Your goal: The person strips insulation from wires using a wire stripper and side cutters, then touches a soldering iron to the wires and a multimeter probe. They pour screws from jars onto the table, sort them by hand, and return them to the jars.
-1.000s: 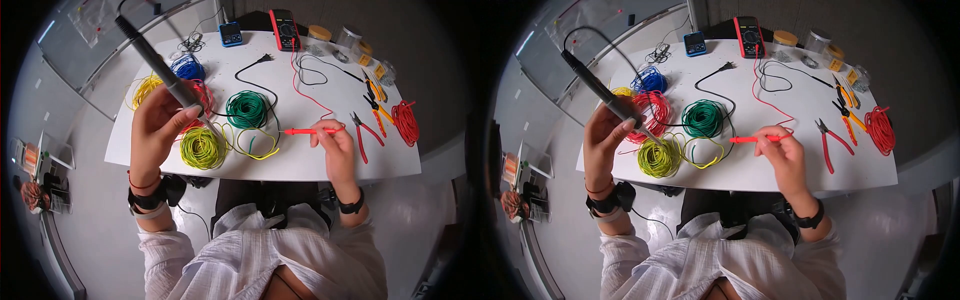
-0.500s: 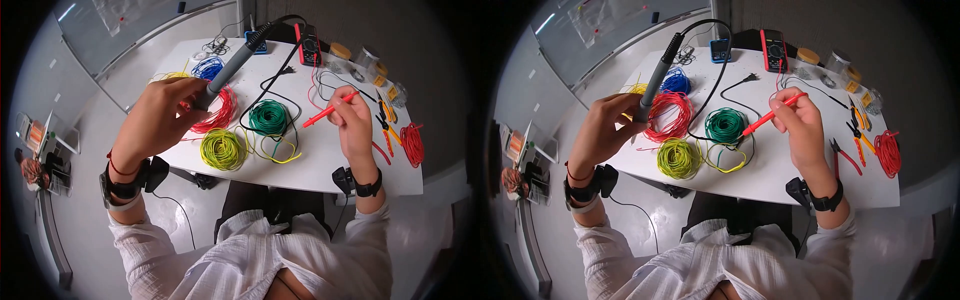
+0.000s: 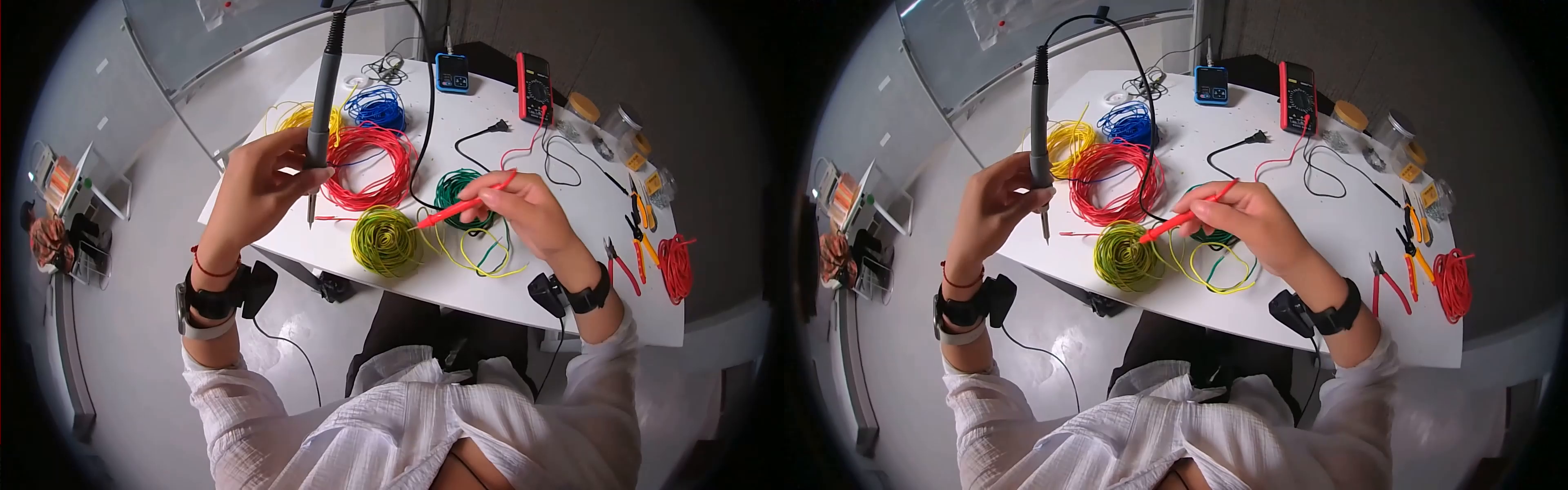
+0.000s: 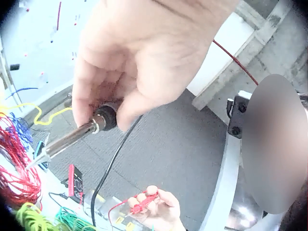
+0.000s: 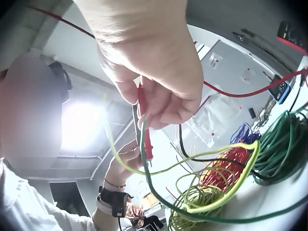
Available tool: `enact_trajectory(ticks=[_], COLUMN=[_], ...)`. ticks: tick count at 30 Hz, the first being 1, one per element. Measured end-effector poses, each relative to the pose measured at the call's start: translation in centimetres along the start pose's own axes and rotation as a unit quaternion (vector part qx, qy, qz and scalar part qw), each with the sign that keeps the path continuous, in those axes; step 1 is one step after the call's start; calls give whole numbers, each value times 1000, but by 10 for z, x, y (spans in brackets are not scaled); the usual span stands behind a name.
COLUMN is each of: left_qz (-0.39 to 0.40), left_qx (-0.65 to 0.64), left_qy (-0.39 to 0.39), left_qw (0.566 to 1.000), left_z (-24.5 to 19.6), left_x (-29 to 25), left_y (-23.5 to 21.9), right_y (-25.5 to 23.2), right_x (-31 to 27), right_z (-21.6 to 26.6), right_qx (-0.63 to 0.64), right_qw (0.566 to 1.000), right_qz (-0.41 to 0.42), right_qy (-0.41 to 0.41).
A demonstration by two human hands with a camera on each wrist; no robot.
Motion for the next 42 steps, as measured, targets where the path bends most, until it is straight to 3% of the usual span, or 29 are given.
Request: enact_trajectory(ticks=[6,14,42], left_qz=[-37,-41,-42], left_qx=[-140,-183,-189], left_qy=[19,-19,-15], left_qw=[989,982,981], left_z=[25,39,46], left_x=[-1,1,16], left_y=[2,6,12], right_y=[14,4,20], right_x=[31,60,73], right_z=[-22,-49,-64], right_qx=[-5,126,149], right_qw=[989,967,969], right_qz=[125,169,126], right_qy=[81,145,148])
Point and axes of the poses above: each hand's wrist, its own x-axis towards the middle knuckle, its own y-axis out of the palm, z = x × y, the point moved 1 cm from there along x, towards the middle knuckle, and after that the axes turned 1 degree about z, right-handed, at the moved point
